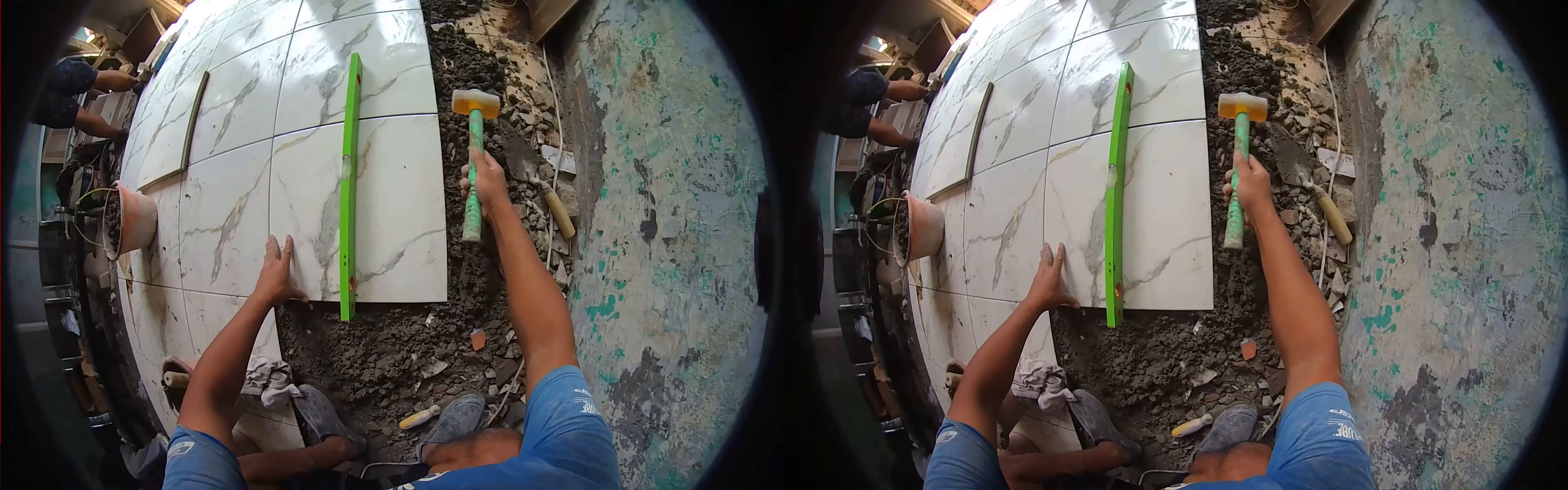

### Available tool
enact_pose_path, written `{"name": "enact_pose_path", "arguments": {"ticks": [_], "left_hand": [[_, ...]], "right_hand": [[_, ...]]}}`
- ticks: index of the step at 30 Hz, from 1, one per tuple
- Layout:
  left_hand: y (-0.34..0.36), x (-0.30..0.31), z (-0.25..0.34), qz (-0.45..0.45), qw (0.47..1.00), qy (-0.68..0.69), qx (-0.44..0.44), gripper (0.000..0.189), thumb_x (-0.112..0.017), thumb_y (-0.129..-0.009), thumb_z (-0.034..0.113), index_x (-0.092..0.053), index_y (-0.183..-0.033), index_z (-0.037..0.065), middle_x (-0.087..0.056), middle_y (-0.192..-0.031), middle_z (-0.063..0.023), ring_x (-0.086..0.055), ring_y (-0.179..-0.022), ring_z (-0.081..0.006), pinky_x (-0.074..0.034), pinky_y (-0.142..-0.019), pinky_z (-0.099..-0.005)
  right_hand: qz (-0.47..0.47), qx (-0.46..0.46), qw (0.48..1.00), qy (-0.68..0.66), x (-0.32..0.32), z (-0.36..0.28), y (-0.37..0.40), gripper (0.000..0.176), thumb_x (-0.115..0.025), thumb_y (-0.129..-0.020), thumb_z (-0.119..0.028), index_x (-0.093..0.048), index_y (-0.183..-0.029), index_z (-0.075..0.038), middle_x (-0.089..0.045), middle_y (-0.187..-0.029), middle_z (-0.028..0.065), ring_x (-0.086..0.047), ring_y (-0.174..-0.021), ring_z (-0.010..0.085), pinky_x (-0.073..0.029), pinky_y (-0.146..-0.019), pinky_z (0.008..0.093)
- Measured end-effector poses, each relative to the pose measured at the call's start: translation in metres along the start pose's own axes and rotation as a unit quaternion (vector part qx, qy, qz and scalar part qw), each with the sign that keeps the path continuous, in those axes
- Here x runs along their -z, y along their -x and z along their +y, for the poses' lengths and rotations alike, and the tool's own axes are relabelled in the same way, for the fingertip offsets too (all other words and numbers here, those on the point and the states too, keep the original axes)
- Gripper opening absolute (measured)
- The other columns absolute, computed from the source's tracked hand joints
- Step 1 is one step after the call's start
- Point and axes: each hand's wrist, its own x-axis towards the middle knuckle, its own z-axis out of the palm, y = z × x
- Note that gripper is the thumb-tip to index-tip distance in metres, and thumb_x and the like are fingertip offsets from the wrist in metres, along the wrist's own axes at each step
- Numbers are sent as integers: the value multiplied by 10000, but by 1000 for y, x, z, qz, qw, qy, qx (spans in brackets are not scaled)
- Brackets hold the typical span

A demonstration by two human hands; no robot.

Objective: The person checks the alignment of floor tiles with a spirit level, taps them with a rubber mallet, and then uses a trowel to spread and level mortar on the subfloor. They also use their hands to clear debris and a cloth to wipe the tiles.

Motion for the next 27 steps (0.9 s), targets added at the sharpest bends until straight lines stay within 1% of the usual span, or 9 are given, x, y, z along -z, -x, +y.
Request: {"name": "enact_pose_path", "arguments": {"ticks": [3, 6, 12, 17, 20, 22, 25, 26, 27], "left_hand": [[8, 0, 3, 25, 999, 40, -7, 1455, -967, -377, 299, -118, -1539, 81, -53, -1502, -418, -132, -1408, -551, -230, -1172, -463], [11, -2, 5, 36, 997, 63, 17, 1431, -966, -393, 283, -130, -1545, 131, -47, -1516, -397, -125, -1416, -539, -237, -1171, -466], [16, -7, 5, 34, 996, 74, 33, 1374, -957, -414, 259, -174, -1537, 138, -62, -1538, -355, -104, -1434, -508, -251, -1169, -467], [22, -5, 7, 38, 993, 100, 45, 1285, -942, -441, 207, -247, -1521, 155, -74, -1553, -320, -117, -1450, -459, -259, -1174, -437], [28, -17, 4, 63, 987, 138, 58, 1260, -941, -448, 203, -271, -1513, 138, -82, -1554, -316, -128, -1456, -435, -252, -1179, -413], [30, -22, 5, 85, 982, 160, 57, 1250, -941, -451, 204, -280, -1510, 129, -86, -1555, -313, -134, -1458, -425, -246, -1183, -401], [32, -29, 4, 96, 981, 160, 61, 1247, -941, -458, 215, -278, -1510, 121, -92, -1553, -317, -139, -1459, -420, -234, -1186, -400], [31, -32, 3, 94, 982, 155, 62, 1251, -943, -462, 234, -273, -1510, 110, -93, -1549, -327, -139, -1457, -425, -233, -1186, -400], [29, -33, 4, 91, 983, 150, 63, 1255, -945, -466, 252, -267, -1510, 99, -93, -1544, -337, -139, -1456, -431, -232, -1185, -401]], "right_hand": [[14, 11, 1000, 7, 5, 3, -4, 317, -501, -1007, -372, -501, -1150, -89, -502, -731, -7, -505, -526, 82, -447, -449, 274], [-29, -35, 997, 68, -2, 13, -16, 319, -505, -1004, -376, -488, -1134, -85, -495, -721, 1, -492, -521, 93, -437, -450, 272], [-26, 33, 998, 51, 6, 8, 8, 340, -473, -1020, -380, -478, -1187, -84, -490, -754, -2, -469, -524, 80, -415, -442, 261], [5, 51, 978, 204, 31, -5, 56, 396, -487, -1020, -348, -450, -1306, -77, -495, -735, -4, -475, -494, 82, -403, -426, 248], [-5, 83, 953, 291, 10, -19, 85, 361, -507, -1012, -322, -480, -1270, -70, -496, -724, -5, -482, -485, 83, -405, -425, 242], [-78, 125, 928, 342, -15, -28, 105, 372, -516, -1006, -287, -488, -1291, -49, -490, -717, -9, -487, -487, 80, -406, -425, 238], [-127, 161, 881, 426, -74, -35, 134, 489, -555, -970, -208, -445, -1412, -29, -558, -759, 22, -494, -543, 60, -426, -481, 245], [-155, 166, 850, 476, -99, -41, 144, 497, -575, -946, -182, -463, -1400, -12, -604, -811, 66, -535, -626, 97, -484, -587, 285], [-188, 249, 788, 530, -112, -33, 137, 504, -585, -933, -175, -466, -1391, -2, -663, -927, 156, -648, -784, 223, -523, -739, 348]]}}
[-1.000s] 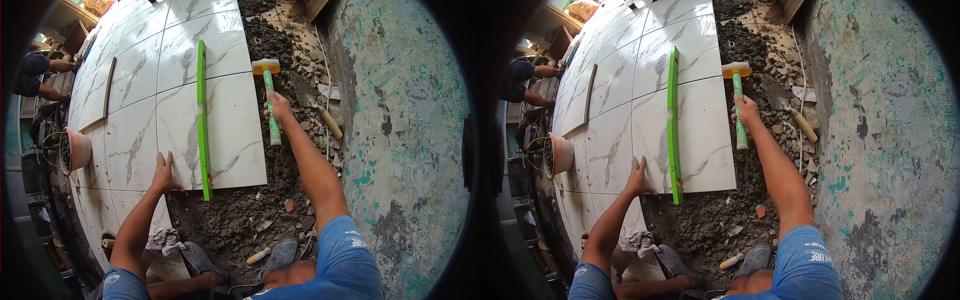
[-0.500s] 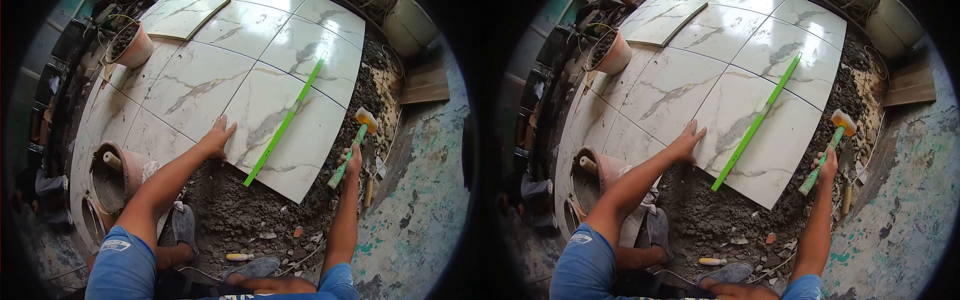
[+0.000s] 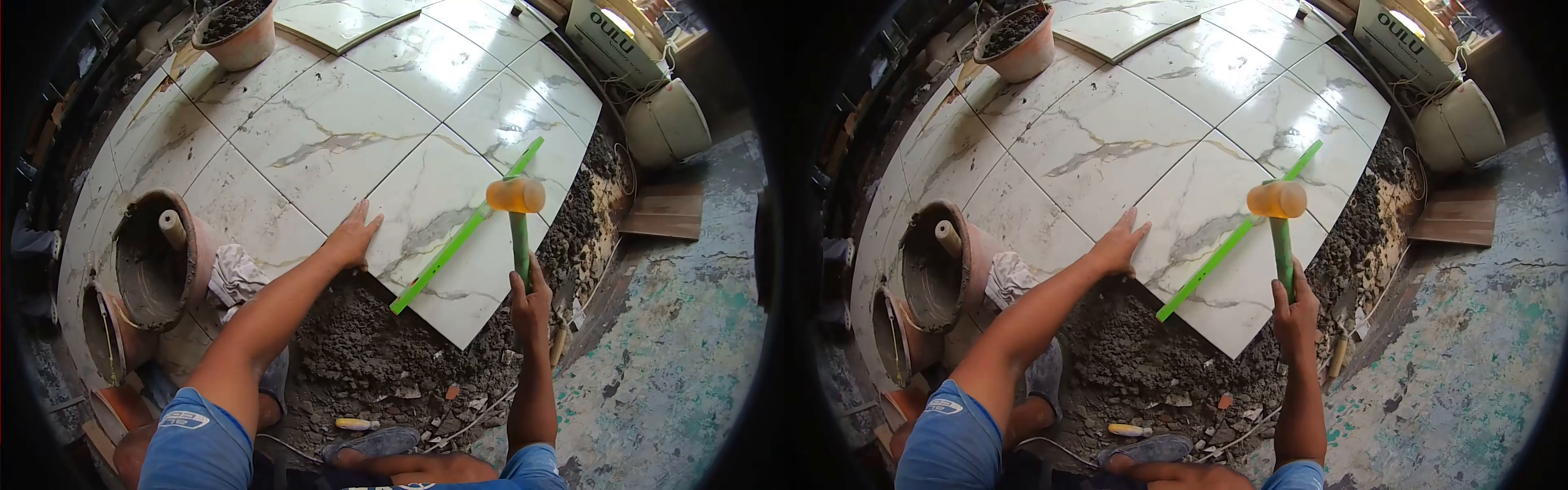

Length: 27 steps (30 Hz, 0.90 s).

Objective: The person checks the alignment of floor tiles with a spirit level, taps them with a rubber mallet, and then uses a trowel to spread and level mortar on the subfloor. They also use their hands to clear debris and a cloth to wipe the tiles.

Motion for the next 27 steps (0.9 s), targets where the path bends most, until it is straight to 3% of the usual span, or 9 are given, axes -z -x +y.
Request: {"name": "enact_pose_path", "arguments": {"ticks": [3, 7, 9, 11, 13, 16, 18, 23, 27], "left_hand": [[0, 7, 12, -14, 999, -43, 16, 1279, -946, -470, 371, -258, -1509, 84, -111, -1535, -352, -165, -1443, -456, -241, -1177, -424], [0, 12, 21, 26, 998, -55, 22, 1257, -935, -466, 452, -303, -1481, 65, -210, -1503, -341, -248, -1408, -451, -277, -1154, -443], [-2, 23, 26, 4, 998, -63, 32, 1198, -905, -490, 525, -349, -1446, 64, -310, -1454, -295, -318, -1365, -417, -309, -1126, -463], [-7, 33, 33, -16, 996, -69, 46, 1152, -863, -530, 582, -364, -1433, 67, -336, -1434, -271, -328, -1351, -407, -301, -1126, -473], [-20, 42, 36, -28, 995, -82, 58, 1112, -820, -570, 638, -379, -1419, 71, -362, -1415, -247, -338, -1337, -396, -293, -1125, -484], [-45, 32, 32, -28, 989, -142, 27, 1020, -665, -719, 707, -337, -1463, 90, -297, -1496, -220, -245, -1409, -389, -210, -1161, -502], [-76, 8, 16, 97, 979, -151, -95, 926, -531, -843, 679, -287, -1500, 73, -211, -1556, -218, -157, -1456, -383, -156, -1179, -496], [-159, 32, 46, 38, 986, -150, -67, 847, -375, -940, 639, -145, -1549, 97, -95, -1612, -156, -83, -1487, -338, -117, -1196, -462], [-232, 44, 75, 57, 981, -175, -55, 856, -326, -938, 666, -118, -1554, 109, -84, -1618, -134, -92, -1489, -321, -109, -1199, -464]], "right_hand": [[-24, 99, 994, 36, -35, -44, -42, 488, -587, -932, -185, -483, -1374, -7, -628, -1164, 271, -629, -1081, 381, -479, -924, 398], [9, 105, 994, 7, -69, -91, -91, 554, -617, -915, -194, -436, -1402, -5, -659, -1017, 223, -661, -878, 330, -512, -790, 397], [44, 100, 981, -160, -77, -110, -96, 578, -625, -909, -210, -413, -1405, -4, -626, -852, 160, -624, -697, 225, -504, -642, 363], [-47, -5, 965, -259, -91, -97, -74, 544, -632, -904, -216, -430, -1360, 2, -574, -744, 96, -576, -600, 154, -470, -550, 322], [-17, -26, 967, -252, -97, -59, -47, 311, -624, -923, -153, -488, -1148, 14, -515, -724, 25, -482, -465, 86, -384, -417, 240], [92, -58, 984, -142, -78, 10, 4, 435, -652, -896, -233, -531, -1197, 57, -599, -716, 108, -578, -604, 189, -476, -592, 342], [165, -88, 982, -39, -41, 39, 29, 454, -644, -895, -229, -527, -1230, 54, -649, -828, 173, -635, -712, 238, -504, -689, 373], [283, -158, 927, 191, 5, 138, 73, 511, -622, -921, -280, -519, -1308, 38, -669, -953, 224, -666, -860, 362, -509, -758, 433], [290, -237, 912, 169, -19, 169, 108, 495, -599, -936, -280, -514, -1320, 20, -660, -998, 232, -656, -898, 375, -504, -770, 448]]}}
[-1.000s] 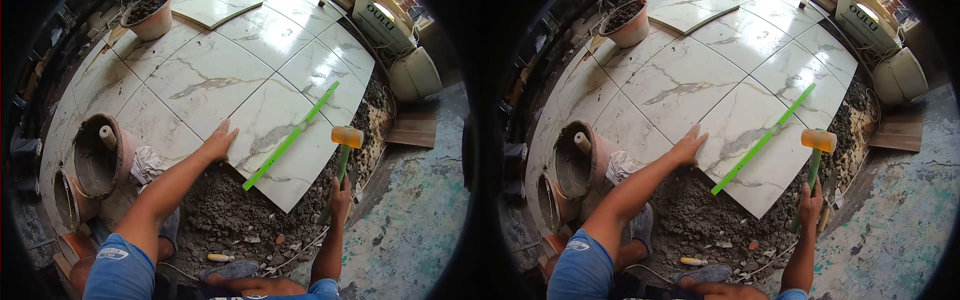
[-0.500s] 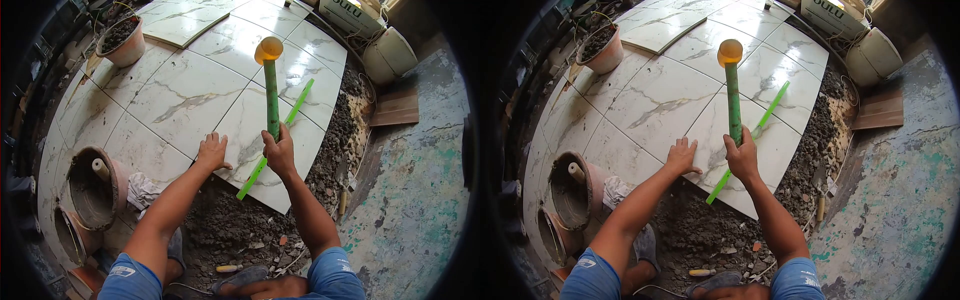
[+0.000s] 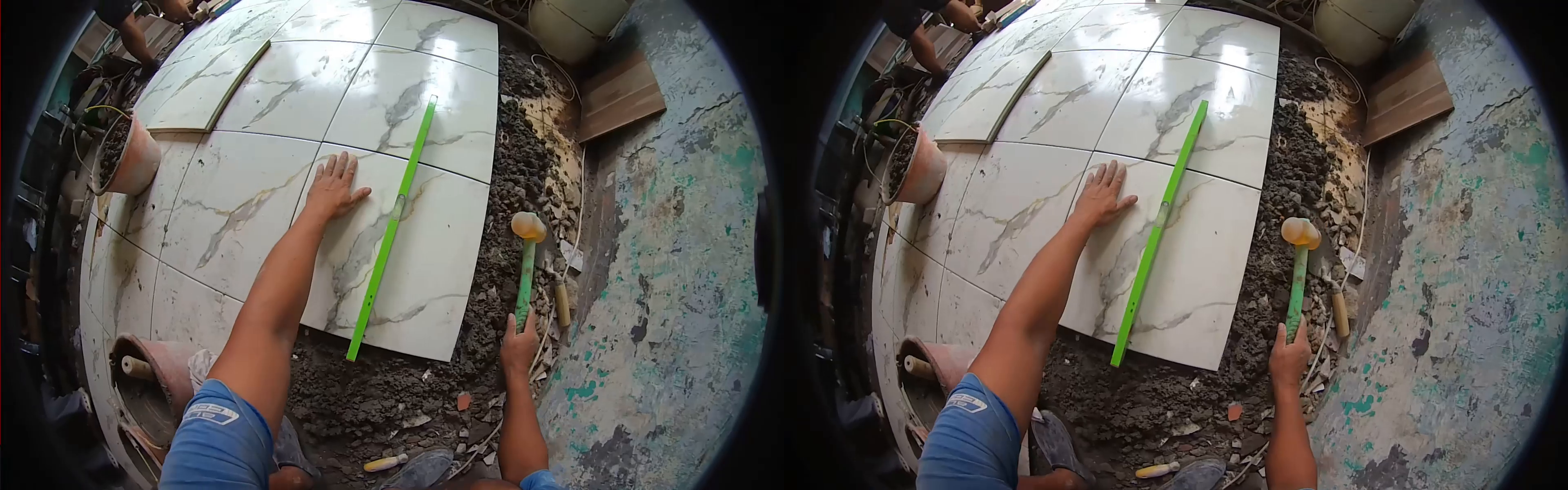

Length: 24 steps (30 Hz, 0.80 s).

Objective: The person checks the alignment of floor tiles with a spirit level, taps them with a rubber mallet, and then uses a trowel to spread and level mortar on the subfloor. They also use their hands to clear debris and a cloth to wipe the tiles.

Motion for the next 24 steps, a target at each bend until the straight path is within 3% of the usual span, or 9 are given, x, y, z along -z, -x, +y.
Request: {"name": "enact_pose_path", "arguments": {"ticks": [2, 3, 7, 10, 14, 16, 17, 19, 24], "left_hand": [[-37, -1, 11, -15, 1000, -15, -10, 867, -290, -936, 688, -107, -1556, 110, -74, -1622, -115, -90, -1491, -305, -108, -1201, -461], [-47, 2, 11, 2, 1000, 8, 27, 883, -273, -932, 699, -94, -1555, 99, -67, -1623, -113, -84, -1493, -299, -103, -1202, -459], [-71, 1, 8, 21, 996, 30, 80, 922, -255, -923, 720, -68, -1551, 72, -59, -1624, -113, -70, -1495, -294, -94, -1202, -458], [-69, -9, 9, 68, 994, 26, 77, 934, -261, -917, 727, -76, -1550, 65, -63, -1623, -118, -69, -1496, -294, -89, -1202, -458], [-55, -7, 5, 55, 997, -2, 48, 923, -264, -917, 725, -88, -1552, 79, -69, -1622, -123, -70, -1496, -294, -83, -1202, -457], [-46, -5, 3, 53, 998, -17, 36, 877, -272, -922, 712, -109, -1559, 133, -82, -1621, -122, -75, -1495, -298, -83, -1198, -474], [-44, -6, 2, 54, 998, -18, 34, 877, -272, -922, 712, -109, -1559, 133, -82, -1621, -122, -75, -1495, -298, -83, -1198, -474], [-40, -4, 6, 57, 998, -17, 35, 790, -283, -925, 699, -148, -1560, 248, -96, -1620, -121, -80, -1492, -324, -80, -1191, -500], [-39, -3, 12, 51, 998, -28, 12, 686, -295, -923, 693, -203, -1531, 390, -105, -1620, -119, -94, -1482, -371, -72, -1187, -518]], "right_hand": [[-88, -54, 993, -62, 3, 6, 8, 488, -578, -950, -286, -500, -1333, 7, -660, -1023, 228, -654, -912, 373, -502, -772, 447], [-104, -66, 990, -64, 4, 7, 7, 489, -564, -959, -294, -487, -1341, 1, -659, -1021, 235, -655, -900, 377, -503, -769, 447], [-106, -49, 992, -42, -1, 12, 3, 499, -564, -958, -303, -489, -1348, -1, -654, -1028, 250, -656, -890, 387, -504, -764, 448], [-116, -57, 991, -43, -2, 11, 1, 519, -553, -961, -321, -482, -1362, 1, -657, -1030, 254, -656, -893, 395, -504, -766, 446], [-95, -33, 994, -30, -6, 16, 2, 537, -541, -964, -337, -472, -1371, 6, -660, -1023, 257, -658, -892, 399, -505, -766, 443], [-137, -80, 986, -44, 0, 8, -1, 543, -533, -965, -347, -472, -1368, 11, -664, -1009, 252, -659, -885, 402, -506, -764, 443], [-136, -81, 986, -46, -2, 8, -1, 543, -533, -965, -347, -472, -1368, 11, -664, -1009, 252, -659, -885, 402, -506, -764, 443], [-125, -66, 989, -47, -3, 10, 1, 535, -536, -964, -342, -476, -1362, 11, -666, -996, 247, -661, -871, 398, -507, -756, 447], [-141, -78, 985, -66, 1, 4, 0, 515, -547, -962, -324, -485, -1348, 10, -666, -994, 243, -662, -876, 392, -506, -762, 441]]}}
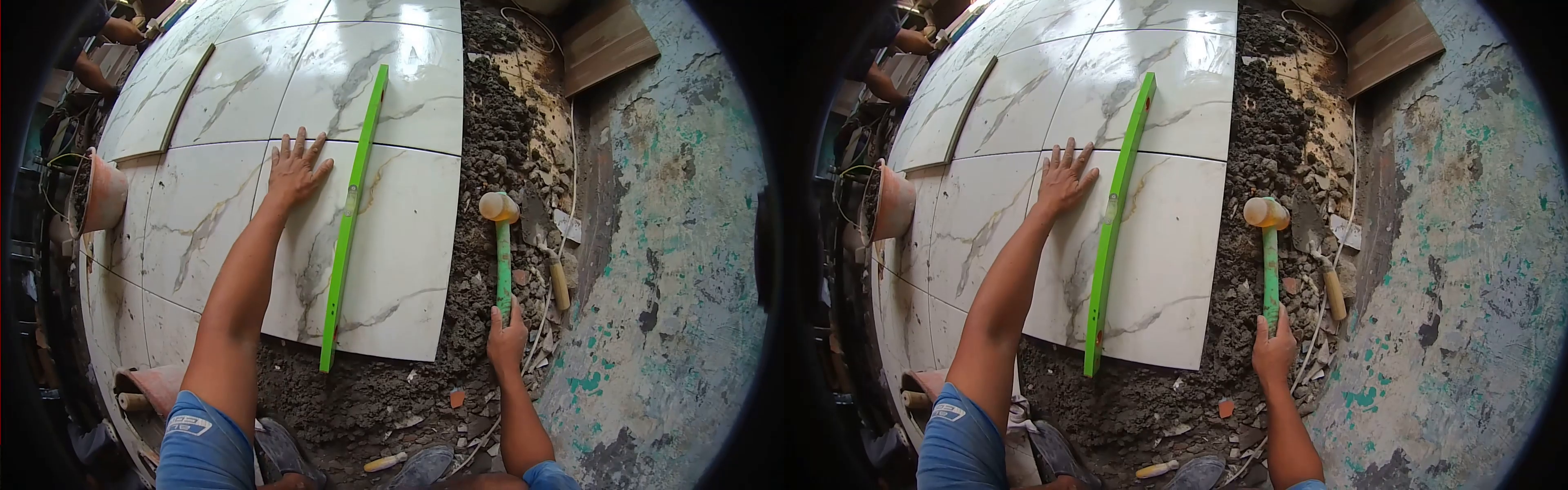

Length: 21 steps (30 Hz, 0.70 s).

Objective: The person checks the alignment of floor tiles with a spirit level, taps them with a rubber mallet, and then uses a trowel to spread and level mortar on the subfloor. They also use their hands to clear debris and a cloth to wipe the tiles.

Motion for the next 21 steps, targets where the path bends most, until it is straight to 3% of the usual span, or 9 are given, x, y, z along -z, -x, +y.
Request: {"name": "enact_pose_path", "arguments": {"ticks": [2, 3, 5, 8, 11, 16, 21], "left_hand": [[1, 3, 4, -1, 1000, -12, 11, 749, -343, -921, 676, -197, -1549, 296, -118, -1617, -123, -103, -1483, -357, -98, -1188, -490], [-1, -1, 2, -1, 1000, -10, 13, 749, -343, -921, 676, -197, -1549, 296, -118, -1617, -123, -103, -1483, -357, -98, -1188, -490], [-6, -8, -8, 47, 998, 27, 36, 871, -341, -897, 718, -148, -1560, 187, -102, -1621, -108, -92, -1491, -317, -96, -1192, -481], [-14, -1, -22, 5, 995, 37, 89, 969, -329, -877, 755, -99, -1556, 104, -83, -1623, -110, -82, -1496, -280, -89, -1196, -475], [-22, 6, -23, -14, 991, 43, 125, 982, -312, -877, 762, -83, -1554, 87, -76, -1621, -129, -77, -1498, -272, -87, -1196, -478], [-27, 0, -16, -5, 985, 39, 170, 1004, -298, -882, 759, -79, -1543, 37, -88, -1618, -137, -88, -1496, -275, -87, -1196, -480], [3, 4, -35, -5, 992, 2, 124, 1008, -278, -877, 769, -88, -1543, 36, -104, -1619, -113, -98, -1495, -251, -84, -1196, -489]], "right_hand": [[21, 15, 1000, -6, -2, 3, -1, 515, -557, -958, -324, -487, -1351, 2, -668, -991, 236, -663, -882, 386, -505, -768, 434], [21, 16, 1000, -4, -4, 5, -2, 515, -557, -958, -324, -487, -1351, 2, -668, -991, 236, -663, -882, 386, -505, -768, 434], [40, 24, 999, 13, -8, 10, -1, 520, -563, -956, -329, -489, -1353, -1, -666, -1007, 236, -661, -893, 382, -503, -779, 431], [28, 11, 1000, 6, -6, 6, -1, 529, -567, -955, -336, -488, -1354, 1, -660, -1039, 246, -657, -918, 384, -500, -792, 429], [4, -29, 1000, 4, -1, -3, 0, 532, -568, -954, -342, -489, -1356, -3, -655, -1061, 250, -652, -929, 389, -499, -799, 429], [26, -1, 999, 21, -4, 7, -2, 532, -567, -956, -351, -490, -1360, -15, -659, -1061, 245, -654, -929, 384, -501, -796, 437], [20, 0, 1000, 10, -5, 4, 0, 539, -557, -966, -346, -469, -1384, -19, -652, -1093, 241, -653, -930, 383, -503, -795, 452]]}}
